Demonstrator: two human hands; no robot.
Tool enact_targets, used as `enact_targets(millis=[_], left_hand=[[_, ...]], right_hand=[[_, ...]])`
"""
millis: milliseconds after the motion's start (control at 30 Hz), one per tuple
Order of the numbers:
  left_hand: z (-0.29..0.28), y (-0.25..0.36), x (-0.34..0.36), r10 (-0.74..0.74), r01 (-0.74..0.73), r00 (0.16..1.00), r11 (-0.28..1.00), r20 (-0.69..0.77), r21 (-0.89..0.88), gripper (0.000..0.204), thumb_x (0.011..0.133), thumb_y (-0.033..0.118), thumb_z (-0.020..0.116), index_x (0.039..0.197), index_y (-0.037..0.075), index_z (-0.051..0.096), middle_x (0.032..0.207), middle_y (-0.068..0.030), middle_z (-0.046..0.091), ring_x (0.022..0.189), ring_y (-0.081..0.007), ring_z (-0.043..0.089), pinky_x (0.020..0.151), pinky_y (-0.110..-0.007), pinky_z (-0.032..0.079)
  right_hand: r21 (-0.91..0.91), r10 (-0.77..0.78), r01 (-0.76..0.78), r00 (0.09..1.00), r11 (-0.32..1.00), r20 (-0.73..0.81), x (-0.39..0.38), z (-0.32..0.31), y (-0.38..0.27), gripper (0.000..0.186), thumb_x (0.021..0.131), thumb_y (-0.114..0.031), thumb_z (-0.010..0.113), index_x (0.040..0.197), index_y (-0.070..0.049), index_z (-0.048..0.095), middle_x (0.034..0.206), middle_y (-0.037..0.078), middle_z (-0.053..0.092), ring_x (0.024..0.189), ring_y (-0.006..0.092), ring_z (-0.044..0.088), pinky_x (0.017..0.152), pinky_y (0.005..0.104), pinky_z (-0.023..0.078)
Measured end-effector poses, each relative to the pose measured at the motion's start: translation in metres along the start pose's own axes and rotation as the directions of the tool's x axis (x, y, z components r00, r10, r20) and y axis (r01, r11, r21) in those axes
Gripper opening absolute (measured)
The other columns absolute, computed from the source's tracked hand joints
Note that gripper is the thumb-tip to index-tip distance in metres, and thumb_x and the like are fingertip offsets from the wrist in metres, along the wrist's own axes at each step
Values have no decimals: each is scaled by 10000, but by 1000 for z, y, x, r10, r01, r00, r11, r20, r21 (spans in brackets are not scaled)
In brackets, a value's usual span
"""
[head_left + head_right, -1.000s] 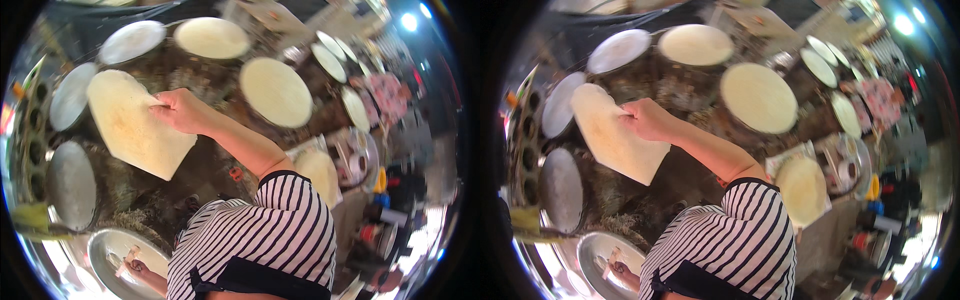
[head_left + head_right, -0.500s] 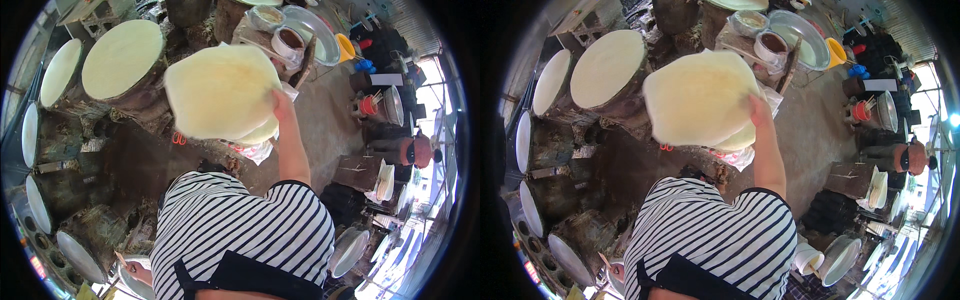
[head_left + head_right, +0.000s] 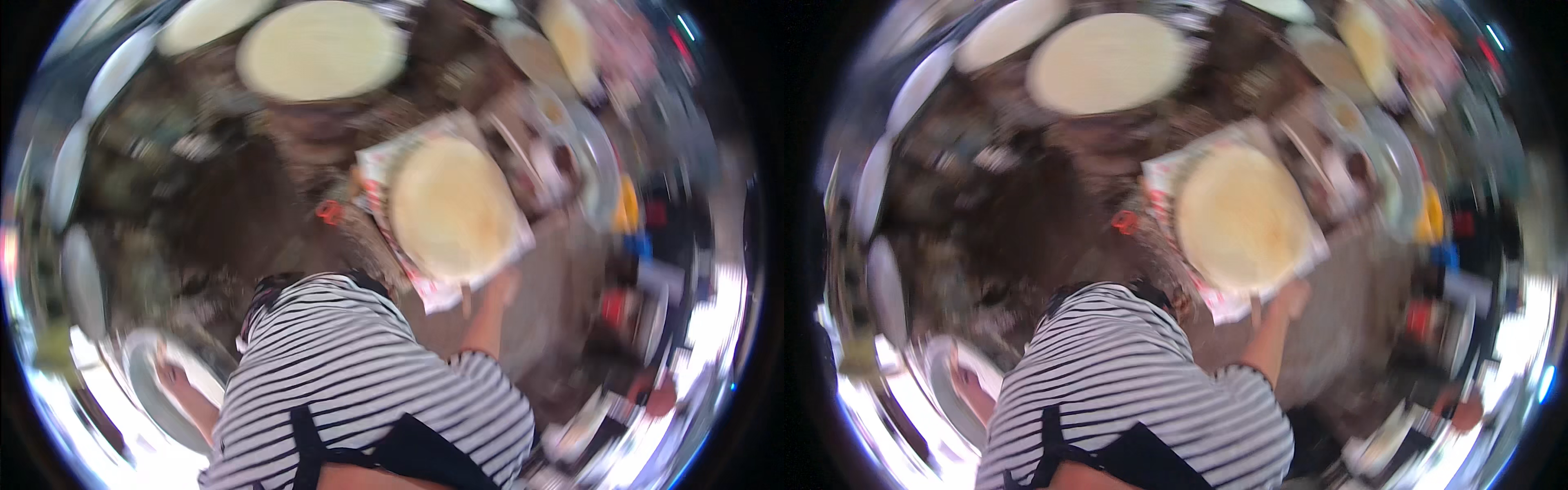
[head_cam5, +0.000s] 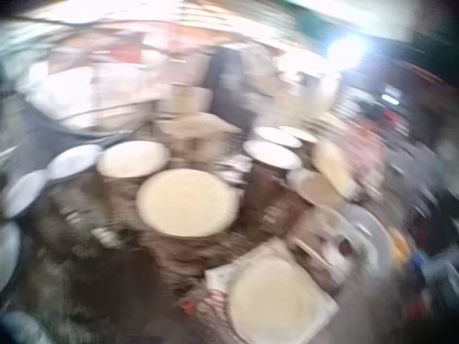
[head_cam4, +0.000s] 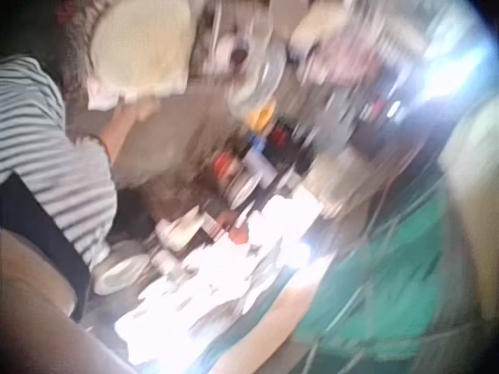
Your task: The person ladles batter onto multiple hot pans, spreads it into thin crepes, and removes cooked crepes to a stack. The person uses a ladle and a wooden spreader to manage several crepes simultaneously.
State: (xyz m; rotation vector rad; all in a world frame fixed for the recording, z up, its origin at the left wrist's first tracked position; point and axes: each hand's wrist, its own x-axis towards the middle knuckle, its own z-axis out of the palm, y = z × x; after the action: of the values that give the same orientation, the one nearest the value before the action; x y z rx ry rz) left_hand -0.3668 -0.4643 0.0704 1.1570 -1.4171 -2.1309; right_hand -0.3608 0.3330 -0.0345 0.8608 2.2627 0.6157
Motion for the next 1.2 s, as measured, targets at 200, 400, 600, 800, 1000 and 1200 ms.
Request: enact_targets(millis=[200, 400, 600, 800, 1000, 1200], left_hand=[[13, -13, 18, -224, 25, 892, 892, -393, -452, 106, 877, 216, 566, 846, 115, 574, 534, 52, 436, 404, -35, 356, 328, -158, 250], [-1, -52, 26, -318, 76, 892, 806, -322, -587, 145, 831, 198, 579, 759, 98, 501, 491, 38, 407, 323, -43, 353, 269, -156, 252], [15, -62, 42, -314, 18, 860, 807, -403, -591, 171, 846, 251, 590, 888, 87, 562, 494, 12, 478, 326, -67, 422, 262, -178, 254], [2, -49, 69, -396, -41, 806, 703, -439, -710, 266, 876, 295, 535, 955, 41, 538, 459, -11, 453, 312, -98, 405, 261, -203, 274], [-6, -54, 81, -512, 18, 647, 751, -565, -660, 251, 866, 292, 520, 881, 44, 483, 461, -48, 438, 308, -150, 399, 272, -266, 300], [-15, -76, 128, -456, 30, 569, 843, -684, -537, 227, 836, 202, 514, 813, -23, 487, 480, -118, 473, 342, -227, 476, 293, -350, 348]], right_hand=[[905, -55, 416, 909, 87, -413, 27, -167, -169, 276, 866, -181, 516, 1071, -3, 568, 932, 156, 634, 745, 246, 623, 623, 343, 508], [709, -945, 630, -274, -317, -179, -265, -336, -491, 364, 946, -268, 475, 1221, -37, 535, 1047, 113, 637, 932, 172, 610, 769, 286, 499], [541, -602, 822, -343, 179, 721, -455, -352, -539, 256, 915, -184, 472, 1114, -25, 499, 901, 112, 611, 733, 193, 610, 581, 337, 538], [253, -823, 941, -321, -224, 468, -491, -390, -623, 156, 909, -185, 442, 991, -77, 518, 737, 125, 618, 638, 233, 625, 530, 371, 509], [-653, -715, 360, -559, -666, 420, -534, -430, -676, 148, 873, -132, 427, 953, -78, 540, 823, 199, 645, 793, 365, 643, 698, 471, 502], [-675, -732, 384, -585, -630, 350, -553, -473, -679, 156, 868, -118, 433, 945, -50, 549, 810, 184, 653, 767, 351, 652, 673, 453, 516]])
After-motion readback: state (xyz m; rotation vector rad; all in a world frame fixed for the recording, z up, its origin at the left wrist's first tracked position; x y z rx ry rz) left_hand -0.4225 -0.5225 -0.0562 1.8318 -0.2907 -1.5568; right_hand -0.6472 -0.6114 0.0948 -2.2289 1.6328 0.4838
